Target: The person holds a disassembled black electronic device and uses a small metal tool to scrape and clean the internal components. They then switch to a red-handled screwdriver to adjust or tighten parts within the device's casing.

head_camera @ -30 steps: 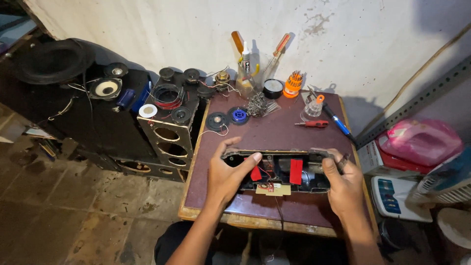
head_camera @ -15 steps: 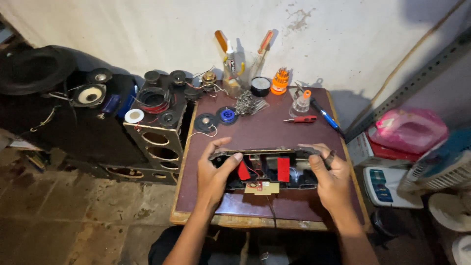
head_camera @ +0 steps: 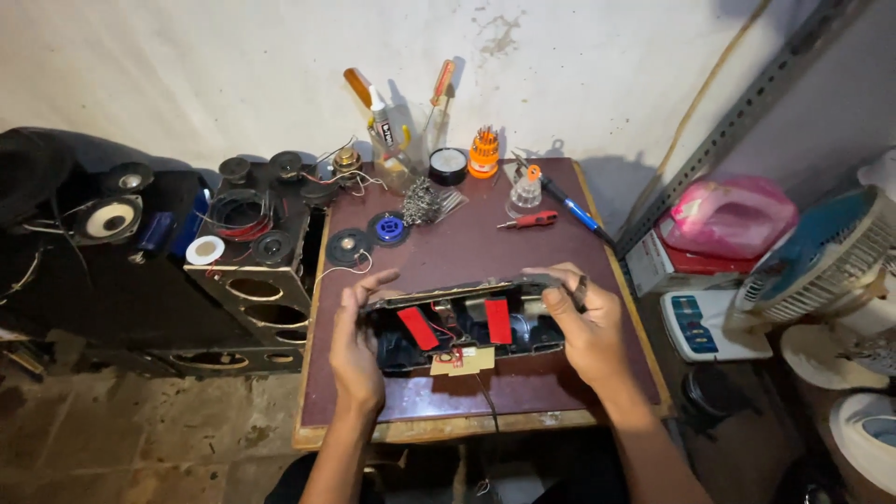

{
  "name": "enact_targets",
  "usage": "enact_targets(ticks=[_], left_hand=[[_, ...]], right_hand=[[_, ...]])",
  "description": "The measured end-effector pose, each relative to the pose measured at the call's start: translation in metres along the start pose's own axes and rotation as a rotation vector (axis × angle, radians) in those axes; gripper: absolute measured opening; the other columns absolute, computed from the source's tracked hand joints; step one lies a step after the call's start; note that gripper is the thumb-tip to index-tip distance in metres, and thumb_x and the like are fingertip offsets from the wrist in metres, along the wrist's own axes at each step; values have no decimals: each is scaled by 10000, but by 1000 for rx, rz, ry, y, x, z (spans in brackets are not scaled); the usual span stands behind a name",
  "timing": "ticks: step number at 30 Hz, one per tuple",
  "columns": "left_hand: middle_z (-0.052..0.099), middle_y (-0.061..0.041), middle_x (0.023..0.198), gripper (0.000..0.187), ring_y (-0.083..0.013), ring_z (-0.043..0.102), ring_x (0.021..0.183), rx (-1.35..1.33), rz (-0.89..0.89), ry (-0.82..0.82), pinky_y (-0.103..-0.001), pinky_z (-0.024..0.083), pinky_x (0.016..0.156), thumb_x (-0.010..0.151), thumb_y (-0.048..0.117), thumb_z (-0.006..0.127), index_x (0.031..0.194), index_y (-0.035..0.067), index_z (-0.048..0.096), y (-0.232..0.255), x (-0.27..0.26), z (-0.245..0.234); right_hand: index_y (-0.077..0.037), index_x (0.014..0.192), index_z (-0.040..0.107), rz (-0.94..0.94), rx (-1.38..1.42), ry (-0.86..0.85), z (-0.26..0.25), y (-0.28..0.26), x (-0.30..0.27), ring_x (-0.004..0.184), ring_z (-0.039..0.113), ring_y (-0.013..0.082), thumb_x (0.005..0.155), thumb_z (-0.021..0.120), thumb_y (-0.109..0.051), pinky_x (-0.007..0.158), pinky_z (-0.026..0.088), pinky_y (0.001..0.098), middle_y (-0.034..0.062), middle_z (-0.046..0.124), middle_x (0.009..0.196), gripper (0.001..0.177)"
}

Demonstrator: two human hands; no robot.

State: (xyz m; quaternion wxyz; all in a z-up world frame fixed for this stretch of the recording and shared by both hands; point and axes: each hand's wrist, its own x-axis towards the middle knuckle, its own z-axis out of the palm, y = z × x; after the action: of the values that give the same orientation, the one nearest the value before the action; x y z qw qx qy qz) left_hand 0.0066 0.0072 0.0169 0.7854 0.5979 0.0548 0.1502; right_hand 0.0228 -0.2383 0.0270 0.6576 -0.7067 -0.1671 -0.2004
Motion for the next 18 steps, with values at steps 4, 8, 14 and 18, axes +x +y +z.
enact_targets(ticks=[4, 8, 14, 18], left_hand=[[670, -154, 780, 605, -242, 649, 865, -51, -16, 6, -334, 502, 897, 1010, 427, 344, 1240, 2, 708, -17, 6, -3], [709, -127, 1001, 557, -193, 627, 996, 19, -25, 27, -288, 442, 969, 1049, 369, 307, 1185, 33, 730, -11, 3, -1], [727, -57, 1302, 514, -161, 571, 1321, 116, -84, 26, -311, 302, 1135, 1058, 378, 289, 1140, 123, 728, -5, 1, 1], [729, -77, 1298, 523, -178, 591, 1310, 134, -58, 23, -318, 323, 1133, 1064, 371, 283, 1144, 108, 727, -6, 2, 0]], right_hand=[[24, 1041, 777, 0, -12, 6, 1, -3, -1, 899, 617, 160, 1012, 638, -188, 890, 522, 369, 117, 728, 925, 256], [9, 1092, 768, 16, -44, -42, -6, 10, -2, 972, 657, 176, 1008, 622, -233, 915, 520, 330, 93, 715, 993, 294], [-1, 1107, 753, 45, -72, -57, -9, 12, -3, 1034, 674, 179, 1004, 613, -288, 937, 514, 288, 63, 705, 1062, 335], [-6, 1056, 749, 44, -54, -38, -10, 20, -5, 959, 628, 149, 1002, 630, -264, 850, 491, 283, 38, 672, 1012, 289]])
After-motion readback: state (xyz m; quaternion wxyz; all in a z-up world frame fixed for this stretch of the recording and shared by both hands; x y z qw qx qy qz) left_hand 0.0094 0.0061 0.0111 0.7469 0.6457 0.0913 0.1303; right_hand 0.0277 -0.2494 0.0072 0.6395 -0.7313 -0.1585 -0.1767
